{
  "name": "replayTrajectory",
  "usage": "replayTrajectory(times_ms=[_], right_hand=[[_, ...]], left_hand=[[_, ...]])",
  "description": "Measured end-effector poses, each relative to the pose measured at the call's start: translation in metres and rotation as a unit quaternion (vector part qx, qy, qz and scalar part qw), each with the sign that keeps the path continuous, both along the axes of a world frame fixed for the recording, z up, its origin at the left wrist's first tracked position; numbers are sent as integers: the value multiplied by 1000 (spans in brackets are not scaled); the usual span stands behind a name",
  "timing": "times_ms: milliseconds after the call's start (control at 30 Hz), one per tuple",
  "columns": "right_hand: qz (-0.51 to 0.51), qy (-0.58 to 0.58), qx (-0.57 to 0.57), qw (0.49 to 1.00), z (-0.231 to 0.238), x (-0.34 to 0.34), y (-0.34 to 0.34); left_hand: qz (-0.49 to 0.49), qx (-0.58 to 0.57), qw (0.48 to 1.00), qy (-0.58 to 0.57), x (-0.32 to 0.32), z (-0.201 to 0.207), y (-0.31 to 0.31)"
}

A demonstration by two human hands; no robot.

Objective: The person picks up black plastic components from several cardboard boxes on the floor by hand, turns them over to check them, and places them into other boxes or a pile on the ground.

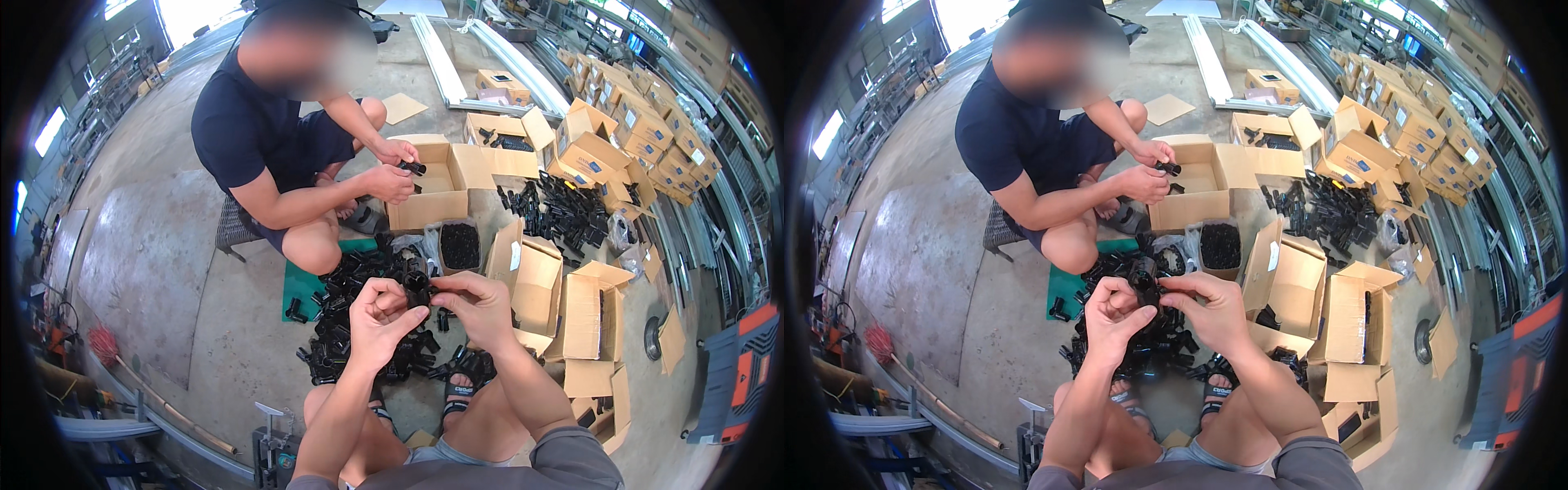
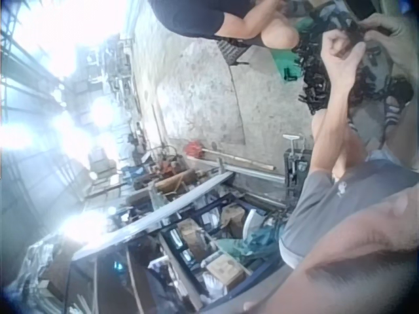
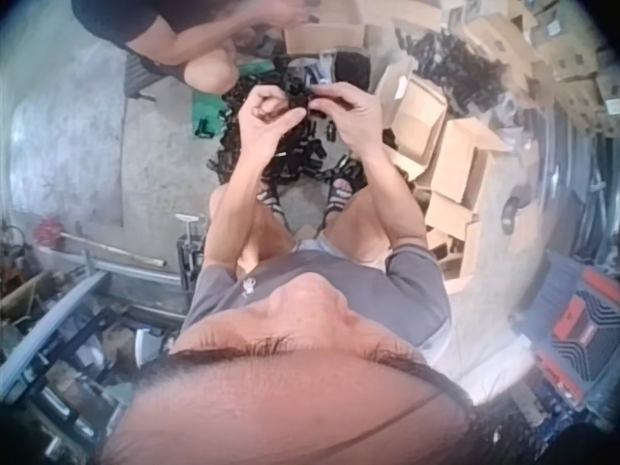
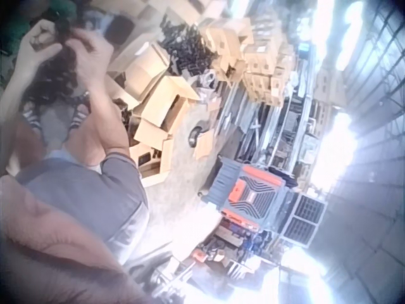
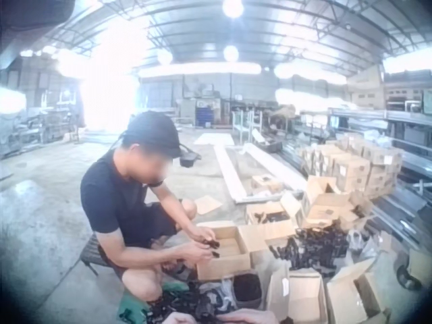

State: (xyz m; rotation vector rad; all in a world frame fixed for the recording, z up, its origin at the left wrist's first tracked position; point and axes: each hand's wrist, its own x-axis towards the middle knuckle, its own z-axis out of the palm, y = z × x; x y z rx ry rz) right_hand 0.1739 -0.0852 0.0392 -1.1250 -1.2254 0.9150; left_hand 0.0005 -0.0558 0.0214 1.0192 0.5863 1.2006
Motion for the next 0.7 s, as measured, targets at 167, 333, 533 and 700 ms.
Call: replayTrajectory(times_ms=[167, 333, 533, 700], right_hand=[[-11, -14, -12, 1000, -4, 6, -1], [-31, -68, 2, 997, -9, 15, 2], [-31, -171, 67, 983, -2, 19, 1], [-15, -113, 24, 993, 1, 18, -3]], left_hand=[[-3, -7, 1000, -1, 7, -5, 1], [-2, -3, 1000, 11, 11, 0, 0], [-14, 21, 999, 30, 9, -9, 1], [3, 1, 1000, 31, 13, -3, -2]])
